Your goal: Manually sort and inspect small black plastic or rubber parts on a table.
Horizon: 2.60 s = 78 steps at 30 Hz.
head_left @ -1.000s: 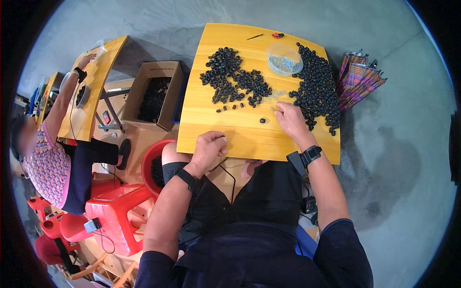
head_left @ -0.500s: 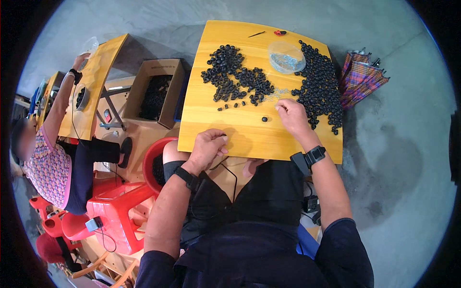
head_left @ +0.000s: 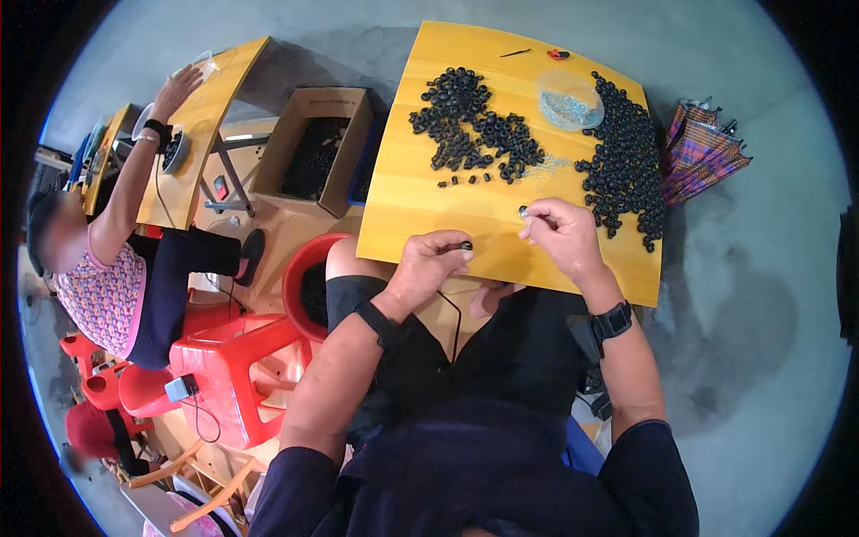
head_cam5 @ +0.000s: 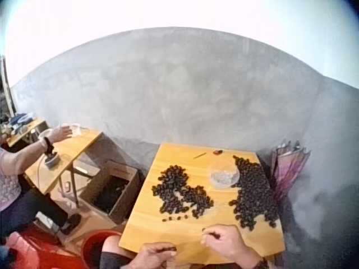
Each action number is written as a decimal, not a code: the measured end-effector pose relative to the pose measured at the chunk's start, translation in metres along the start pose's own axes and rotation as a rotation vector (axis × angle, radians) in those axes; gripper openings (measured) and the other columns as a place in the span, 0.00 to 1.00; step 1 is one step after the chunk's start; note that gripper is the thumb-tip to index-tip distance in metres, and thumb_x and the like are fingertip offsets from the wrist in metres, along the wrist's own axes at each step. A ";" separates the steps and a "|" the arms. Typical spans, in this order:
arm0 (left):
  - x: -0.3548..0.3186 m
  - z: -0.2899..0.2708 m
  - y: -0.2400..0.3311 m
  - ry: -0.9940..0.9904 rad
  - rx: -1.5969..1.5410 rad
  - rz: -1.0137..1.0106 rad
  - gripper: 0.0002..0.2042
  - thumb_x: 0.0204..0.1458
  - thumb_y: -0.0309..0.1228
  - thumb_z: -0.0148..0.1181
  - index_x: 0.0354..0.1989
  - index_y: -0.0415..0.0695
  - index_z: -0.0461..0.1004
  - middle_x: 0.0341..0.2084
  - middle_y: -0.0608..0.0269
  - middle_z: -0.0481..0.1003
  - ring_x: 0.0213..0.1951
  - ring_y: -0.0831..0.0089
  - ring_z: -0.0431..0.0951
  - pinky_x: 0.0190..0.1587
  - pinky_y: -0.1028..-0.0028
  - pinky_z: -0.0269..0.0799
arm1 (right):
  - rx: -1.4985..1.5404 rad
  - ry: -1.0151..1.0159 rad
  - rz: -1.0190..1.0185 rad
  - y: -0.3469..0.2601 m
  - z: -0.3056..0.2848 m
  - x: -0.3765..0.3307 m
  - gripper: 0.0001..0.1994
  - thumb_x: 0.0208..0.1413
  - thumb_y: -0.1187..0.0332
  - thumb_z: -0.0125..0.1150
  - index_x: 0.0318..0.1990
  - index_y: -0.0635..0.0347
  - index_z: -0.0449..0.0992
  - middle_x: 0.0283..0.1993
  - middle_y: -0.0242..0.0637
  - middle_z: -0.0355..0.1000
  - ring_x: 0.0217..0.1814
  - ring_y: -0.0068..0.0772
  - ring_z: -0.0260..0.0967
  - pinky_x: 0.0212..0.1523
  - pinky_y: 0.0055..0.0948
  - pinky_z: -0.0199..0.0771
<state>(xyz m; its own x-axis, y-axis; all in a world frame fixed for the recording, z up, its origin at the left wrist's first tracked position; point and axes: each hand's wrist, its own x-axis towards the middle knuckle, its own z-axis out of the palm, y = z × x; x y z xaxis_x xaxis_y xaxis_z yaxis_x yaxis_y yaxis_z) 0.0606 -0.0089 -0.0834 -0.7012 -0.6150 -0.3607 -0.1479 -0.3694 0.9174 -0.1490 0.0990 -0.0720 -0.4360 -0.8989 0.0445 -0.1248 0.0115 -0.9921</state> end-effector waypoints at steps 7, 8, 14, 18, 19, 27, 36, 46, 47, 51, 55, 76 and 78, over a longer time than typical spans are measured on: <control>-0.009 0.004 0.012 -0.068 0.093 0.021 0.10 0.51 0.20 0.61 0.42 0.35 0.75 0.31 0.68 0.76 0.30 0.84 0.74 0.34 0.83 0.74 | -0.222 -0.168 -0.311 -0.034 0.029 -0.014 0.04 0.47 0.82 0.58 0.31 0.67 0.76 0.27 0.38 0.73 0.25 0.25 0.70 0.26 0.24 0.67; -0.010 0.003 0.012 -0.085 0.122 0.042 0.10 0.51 0.20 0.61 0.43 0.35 0.75 0.31 0.68 0.76 0.30 0.84 0.74 0.34 0.83 0.74 | -0.254 -0.157 -0.352 -0.038 0.032 -0.015 0.04 0.47 0.82 0.58 0.30 0.66 0.75 0.26 0.40 0.72 0.25 0.32 0.70 0.26 0.27 0.67; -0.014 0.007 0.015 -0.112 0.197 0.089 0.11 0.51 0.20 0.61 0.43 0.34 0.76 0.30 0.67 0.76 0.30 0.83 0.73 0.35 0.81 0.72 | -0.288 -0.212 -0.324 -0.039 0.038 -0.020 0.02 0.48 0.79 0.56 0.29 0.64 0.75 0.25 0.44 0.69 0.25 0.44 0.69 0.26 0.34 0.68; -0.017 0.011 0.021 -0.126 0.197 0.091 0.10 0.50 0.20 0.60 0.42 0.33 0.76 0.30 0.66 0.77 0.30 0.83 0.73 0.35 0.81 0.72 | -0.383 -0.246 -0.407 -0.032 0.036 -0.021 0.02 0.47 0.78 0.55 0.29 0.64 0.74 0.25 0.44 0.67 0.24 0.46 0.67 0.25 0.36 0.68; -0.017 0.011 0.020 -0.125 0.203 0.099 0.10 0.51 0.20 0.60 0.42 0.33 0.77 0.30 0.66 0.77 0.30 0.82 0.73 0.35 0.81 0.72 | -0.414 -0.261 -0.432 -0.035 0.037 -0.023 0.02 0.47 0.78 0.55 0.29 0.63 0.74 0.25 0.43 0.67 0.24 0.46 0.67 0.25 0.37 0.68; -0.015 0.006 0.014 -0.136 0.330 0.093 0.09 0.50 0.21 0.60 0.40 0.34 0.78 0.29 0.62 0.78 0.31 0.79 0.76 0.34 0.79 0.74 | -0.713 -0.281 -0.568 -0.034 0.046 -0.032 0.01 0.45 0.77 0.56 0.27 0.61 0.71 0.26 0.42 0.66 0.25 0.45 0.69 0.26 0.37 0.70; -0.015 0.005 0.014 -0.159 0.177 0.036 0.08 0.53 0.22 0.59 0.42 0.35 0.77 0.30 0.65 0.78 0.30 0.82 0.75 0.35 0.81 0.74 | -0.230 -0.199 -0.301 -0.030 0.048 -0.031 0.03 0.50 0.77 0.55 0.32 0.64 0.75 0.24 0.43 0.67 0.25 0.44 0.67 0.26 0.36 0.67; -0.018 0.006 0.024 -0.206 0.053 0.012 0.06 0.53 0.22 0.60 0.38 0.35 0.78 0.29 0.66 0.77 0.31 0.81 0.75 0.36 0.80 0.74 | -0.213 -0.115 -0.420 -0.024 0.053 -0.036 0.06 0.50 0.78 0.58 0.35 0.67 0.76 0.25 0.44 0.70 0.25 0.41 0.68 0.26 0.33 0.67; -0.019 0.006 0.025 -0.207 0.070 0.019 0.06 0.53 0.21 0.59 0.38 0.35 0.77 0.28 0.67 0.77 0.29 0.81 0.75 0.35 0.81 0.73 | -0.178 -0.118 -0.399 -0.024 0.052 -0.036 0.06 0.50 0.78 0.58 0.36 0.67 0.76 0.26 0.44 0.70 0.25 0.41 0.68 0.26 0.33 0.67; -0.018 0.001 0.019 -0.186 0.077 0.015 0.06 0.52 0.21 0.59 0.38 0.36 0.77 0.28 0.67 0.77 0.29 0.81 0.75 0.34 0.81 0.73 | -0.241 -0.246 -0.407 -0.031 0.046 -0.028 0.06 0.50 0.78 0.57 0.36 0.67 0.76 0.26 0.44 0.70 0.26 0.40 0.69 0.26 0.31 0.69; -0.020 0.000 0.020 -0.160 -0.023 0.049 0.08 0.52 0.20 0.60 0.41 0.36 0.76 0.31 0.65 0.77 0.30 0.80 0.75 0.36 0.80 0.73 | -0.082 -0.143 -0.010 -0.017 0.049 -0.002 0.08 0.50 0.76 0.58 0.39 0.67 0.76 0.30 0.48 0.72 0.30 0.44 0.72 0.32 0.32 0.72; -0.039 0.005 0.052 -0.115 -0.032 0.221 0.10 0.53 0.19 0.58 0.45 0.35 0.74 0.34 0.63 0.77 0.35 0.77 0.78 0.40 0.79 0.74 | -0.737 0.028 -0.374 0.034 0.068 0.062 0.09 0.51 0.68 0.53 0.26 0.64 0.72 0.29 0.51 0.72 0.28 0.56 0.70 0.31 0.44 0.73; -0.040 0.005 0.053 -0.110 -0.023 0.234 0.11 0.53 0.19 0.58 0.45 0.35 0.74 0.33 0.63 0.77 0.35 0.77 0.78 0.41 0.79 0.74 | -0.488 -0.081 -0.227 0.021 0.060 0.050 0.07 0.51 0.71 0.54 0.26 0.65 0.73 0.27 0.45 0.73 0.23 0.42 0.72 0.25 0.35 0.74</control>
<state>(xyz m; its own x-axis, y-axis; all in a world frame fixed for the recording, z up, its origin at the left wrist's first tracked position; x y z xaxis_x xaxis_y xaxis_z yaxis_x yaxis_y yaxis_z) 0.0774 -0.0003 -0.0198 -0.7860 -0.6069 -0.1175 0.0424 -0.2426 0.9692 -0.1205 0.0278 -0.0975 -0.2822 -0.9332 0.2227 -0.6155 -0.0020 -0.7881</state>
